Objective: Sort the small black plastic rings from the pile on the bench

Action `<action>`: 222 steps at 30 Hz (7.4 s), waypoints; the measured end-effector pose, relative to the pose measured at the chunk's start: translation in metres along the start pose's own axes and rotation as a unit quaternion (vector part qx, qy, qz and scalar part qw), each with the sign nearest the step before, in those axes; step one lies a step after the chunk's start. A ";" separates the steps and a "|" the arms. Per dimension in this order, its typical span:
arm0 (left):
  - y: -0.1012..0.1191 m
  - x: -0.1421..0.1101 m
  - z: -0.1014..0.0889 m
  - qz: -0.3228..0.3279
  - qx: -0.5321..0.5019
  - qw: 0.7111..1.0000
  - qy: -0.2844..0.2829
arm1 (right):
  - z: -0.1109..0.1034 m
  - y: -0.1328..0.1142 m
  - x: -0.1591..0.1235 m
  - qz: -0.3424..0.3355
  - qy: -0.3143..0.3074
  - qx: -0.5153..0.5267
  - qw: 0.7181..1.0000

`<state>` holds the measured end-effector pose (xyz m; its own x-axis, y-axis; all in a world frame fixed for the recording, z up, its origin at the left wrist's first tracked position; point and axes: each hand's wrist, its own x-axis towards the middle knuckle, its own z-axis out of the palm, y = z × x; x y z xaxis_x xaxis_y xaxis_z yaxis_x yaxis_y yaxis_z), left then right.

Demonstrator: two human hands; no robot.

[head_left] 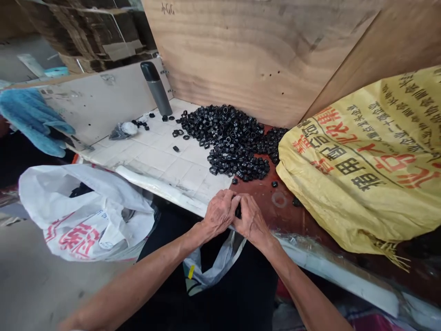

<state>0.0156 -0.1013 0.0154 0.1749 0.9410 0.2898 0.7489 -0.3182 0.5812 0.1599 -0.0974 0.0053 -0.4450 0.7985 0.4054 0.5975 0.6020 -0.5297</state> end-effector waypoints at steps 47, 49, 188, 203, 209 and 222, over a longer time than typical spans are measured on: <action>-0.043 0.048 -0.001 -0.052 0.032 0.994 0.095 | -0.023 0.045 0.064 0.070 -0.026 0.033 0.997; -0.056 0.048 -0.013 -0.118 0.051 0.981 0.143 | -0.016 0.039 0.071 0.048 -0.047 0.076 0.995; -0.044 0.054 0.001 -0.103 -0.010 0.993 0.050 | -0.047 0.066 0.068 0.129 -0.106 -0.085 0.982; -0.050 0.054 -0.002 -0.099 -0.112 0.985 0.088 | -0.133 0.067 0.013 0.258 -0.268 0.106 0.922; -0.045 0.050 -0.008 -0.116 -0.127 0.982 0.078 | -0.093 0.069 0.042 0.215 -0.201 0.125 0.947; -0.043 0.048 0.001 -0.050 -0.008 0.998 0.041 | -0.044 0.047 0.093 0.245 -0.116 0.347 0.898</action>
<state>-0.0075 -0.0421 0.0036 0.0463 0.9558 0.2903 0.7494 -0.2254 0.6226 0.1761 0.0053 0.0509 -0.4180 0.8995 -0.1271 0.2354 -0.0279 -0.9715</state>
